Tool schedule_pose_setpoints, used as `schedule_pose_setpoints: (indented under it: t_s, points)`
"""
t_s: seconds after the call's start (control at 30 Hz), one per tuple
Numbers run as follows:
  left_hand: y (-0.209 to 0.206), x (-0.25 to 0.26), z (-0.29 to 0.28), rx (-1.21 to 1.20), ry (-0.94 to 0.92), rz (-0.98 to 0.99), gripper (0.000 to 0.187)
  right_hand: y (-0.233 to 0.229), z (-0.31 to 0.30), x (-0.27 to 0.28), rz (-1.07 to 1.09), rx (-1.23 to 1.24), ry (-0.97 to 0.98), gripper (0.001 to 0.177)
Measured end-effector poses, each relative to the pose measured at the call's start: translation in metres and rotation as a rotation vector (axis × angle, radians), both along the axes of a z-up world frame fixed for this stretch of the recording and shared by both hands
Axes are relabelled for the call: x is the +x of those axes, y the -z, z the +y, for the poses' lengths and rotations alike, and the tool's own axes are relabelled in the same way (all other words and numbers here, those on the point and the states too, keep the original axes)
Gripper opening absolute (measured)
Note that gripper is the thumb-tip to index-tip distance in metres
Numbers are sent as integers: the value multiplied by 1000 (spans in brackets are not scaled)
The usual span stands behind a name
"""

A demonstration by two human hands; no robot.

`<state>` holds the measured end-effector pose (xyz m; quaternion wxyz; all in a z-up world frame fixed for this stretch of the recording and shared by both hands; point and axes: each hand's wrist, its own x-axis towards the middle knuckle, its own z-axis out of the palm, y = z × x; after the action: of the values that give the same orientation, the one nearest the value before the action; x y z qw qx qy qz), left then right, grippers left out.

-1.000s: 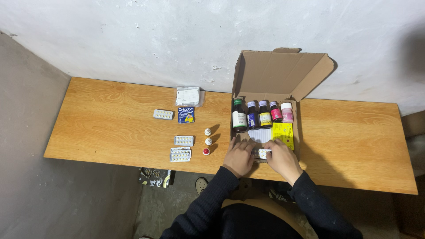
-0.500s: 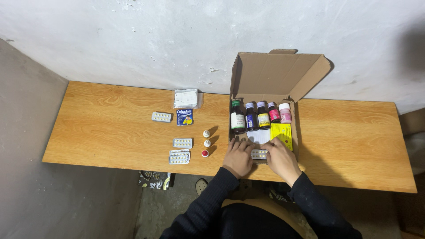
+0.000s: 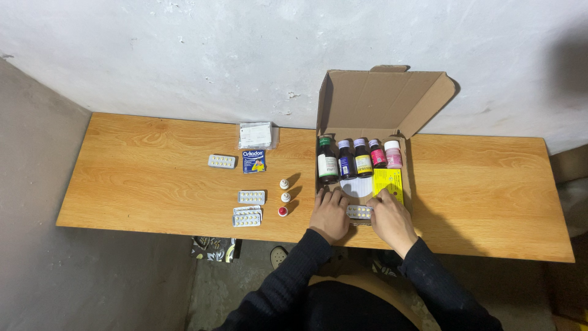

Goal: The person packs various medical items into a cardboard box. They place several small bottles and a yellow box into the container, followed by multiple blister packs of pills. The person arranges the items neatly inside the box.

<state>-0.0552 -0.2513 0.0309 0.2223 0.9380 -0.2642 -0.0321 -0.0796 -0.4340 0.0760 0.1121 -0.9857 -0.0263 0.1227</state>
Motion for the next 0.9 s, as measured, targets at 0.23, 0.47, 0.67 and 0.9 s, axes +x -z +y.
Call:
schedule_pose_setpoints:
  t_s: [0.23,0.47,0.67,0.9]
  points:
    - [-3,-3,2,-98,-19,-34,36,-7,2,-5,-88,42,6,24]
    - [-25,-7,6,-150,-18,-34,35,-38,17,-3,-109,94,68,30]
    - [-79,-26,20,-469,-22,-98,40,-78,49,2,-244,345,63,27]
    - [-124,-24,77,-631,-142,-166,43,-113,115,7,-387,572,45,29]
